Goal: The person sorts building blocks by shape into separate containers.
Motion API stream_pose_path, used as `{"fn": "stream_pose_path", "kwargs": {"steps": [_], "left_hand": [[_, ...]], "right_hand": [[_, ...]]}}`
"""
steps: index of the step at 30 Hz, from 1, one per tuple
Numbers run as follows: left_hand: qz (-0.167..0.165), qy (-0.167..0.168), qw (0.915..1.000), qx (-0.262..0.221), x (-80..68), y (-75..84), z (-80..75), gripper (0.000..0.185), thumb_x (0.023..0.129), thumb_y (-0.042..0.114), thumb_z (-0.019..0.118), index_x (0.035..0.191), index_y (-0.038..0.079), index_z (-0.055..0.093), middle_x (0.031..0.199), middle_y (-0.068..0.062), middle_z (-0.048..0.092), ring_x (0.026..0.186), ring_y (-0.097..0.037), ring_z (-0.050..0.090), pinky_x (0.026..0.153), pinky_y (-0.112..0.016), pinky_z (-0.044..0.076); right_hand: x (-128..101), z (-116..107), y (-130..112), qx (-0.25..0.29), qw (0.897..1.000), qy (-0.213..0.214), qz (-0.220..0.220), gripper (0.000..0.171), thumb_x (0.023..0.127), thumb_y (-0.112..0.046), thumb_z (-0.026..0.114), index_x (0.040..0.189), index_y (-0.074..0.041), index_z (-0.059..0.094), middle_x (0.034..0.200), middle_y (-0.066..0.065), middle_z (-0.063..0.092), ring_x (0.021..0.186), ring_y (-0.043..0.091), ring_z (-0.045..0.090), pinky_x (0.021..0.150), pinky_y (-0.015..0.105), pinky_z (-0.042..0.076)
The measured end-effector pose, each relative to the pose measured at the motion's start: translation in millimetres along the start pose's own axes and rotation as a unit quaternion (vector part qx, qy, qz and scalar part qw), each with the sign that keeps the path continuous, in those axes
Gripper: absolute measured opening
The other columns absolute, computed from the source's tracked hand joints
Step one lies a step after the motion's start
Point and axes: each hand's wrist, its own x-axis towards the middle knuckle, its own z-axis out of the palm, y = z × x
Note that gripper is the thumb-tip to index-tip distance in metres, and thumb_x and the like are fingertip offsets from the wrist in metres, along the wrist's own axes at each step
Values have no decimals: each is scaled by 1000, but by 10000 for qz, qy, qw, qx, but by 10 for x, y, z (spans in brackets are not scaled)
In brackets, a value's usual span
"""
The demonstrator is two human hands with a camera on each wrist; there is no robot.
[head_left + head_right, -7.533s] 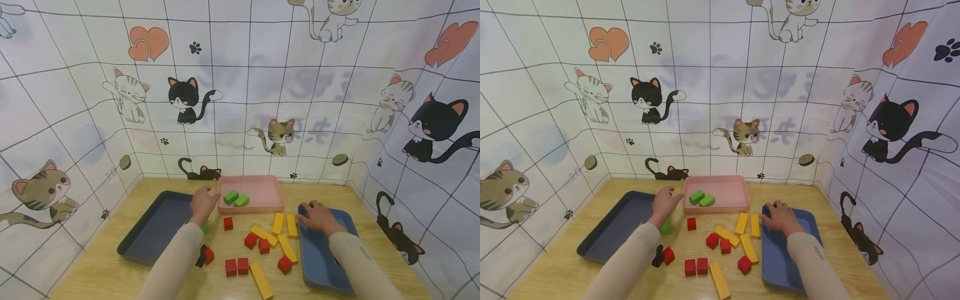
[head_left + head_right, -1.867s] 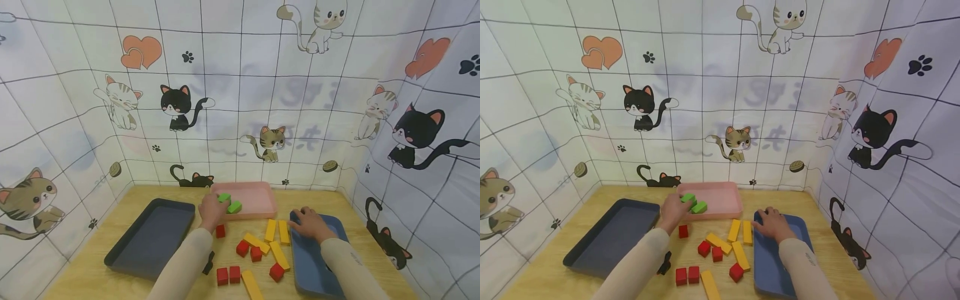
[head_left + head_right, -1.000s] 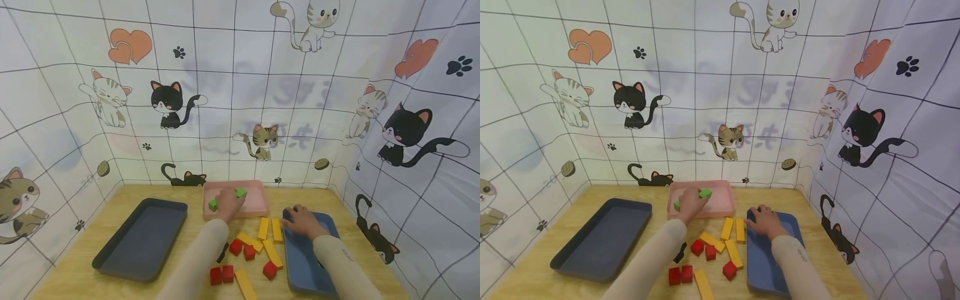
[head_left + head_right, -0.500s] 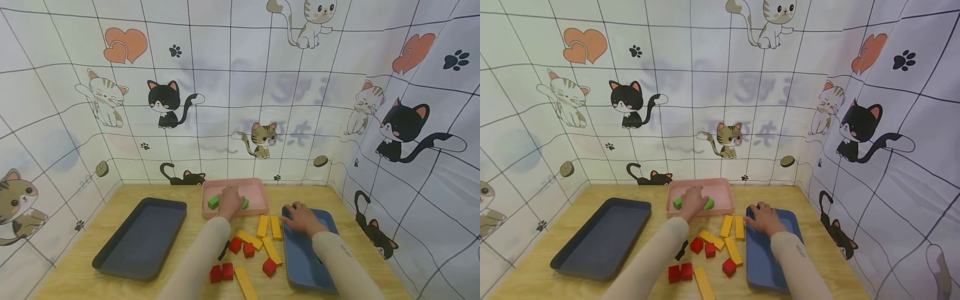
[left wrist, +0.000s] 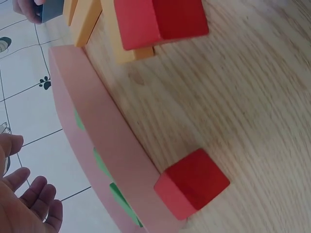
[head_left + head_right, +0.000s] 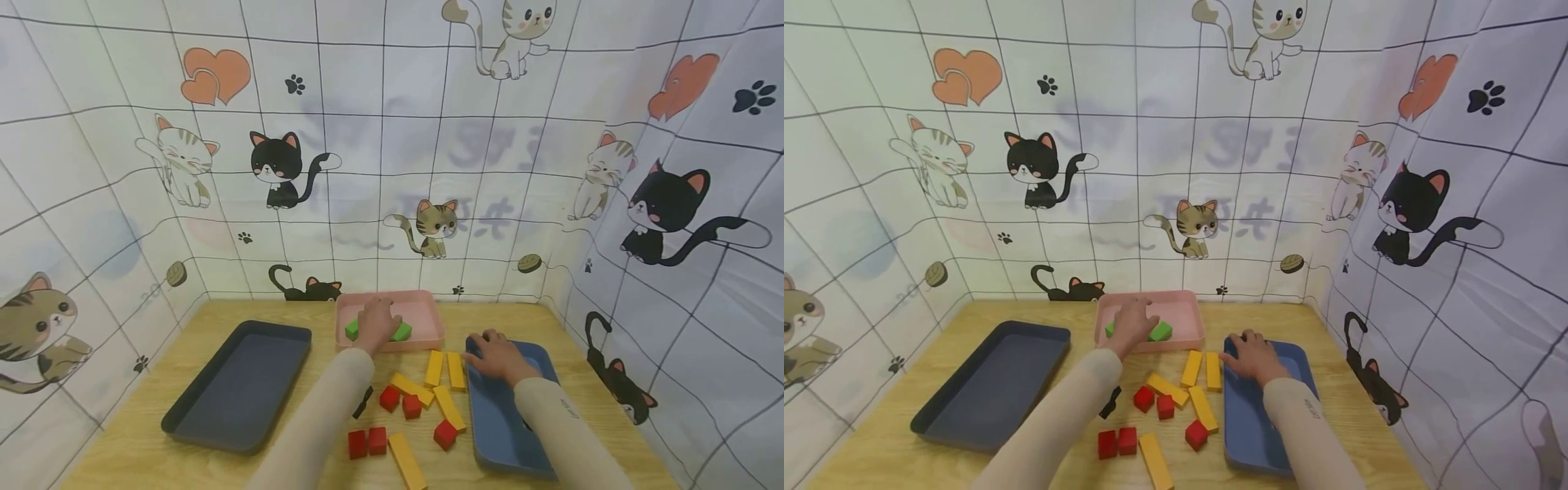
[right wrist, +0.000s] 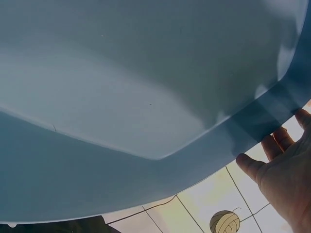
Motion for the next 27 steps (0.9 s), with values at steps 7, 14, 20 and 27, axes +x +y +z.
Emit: {"fn": "stream_pose_path", "kwargs": {"steps": [7,14,20,27], "left_hand": [[-96,-99,9999,-77,13,-6,-107,44,95,24,66,135,7,60,135,-12,56,120,-35,52,102,-54,38],[158,-93,9994,288,31,-82,-230,43,94,24,66,134,8,61,132,-15,59,105,-28,58,88,-43,49],[334,28,9921,1213,22,-160,-335,42,93,34,65,130,14,66,112,-7,67,90,-21,57,88,-41,43],[118,-160,9998,52,-14,-243,-391,45,93,26,68,134,9,62,131,-11,62,126,-32,47,109,-49,31]], "right_hand": [[-5,-2,16,78,9999,-60,45,65,97,-54,54,144,-9,47,139,31,41,124,50,42,98,67,36],[-8,7,40,117,9999,-30,-70,66,97,-54,53,144,-8,47,139,32,40,123,52,42,96,68,36],[-6,15,27,116,9999,-32,-31,65,98,-53,53,145,-8,47,140,32,40,125,52,41,97,68,36],[1,3,13,87,9999,-43,-27,66,97,-55,53,144,-8,47,139,32,40,124,52,41,97,68,35]]}}
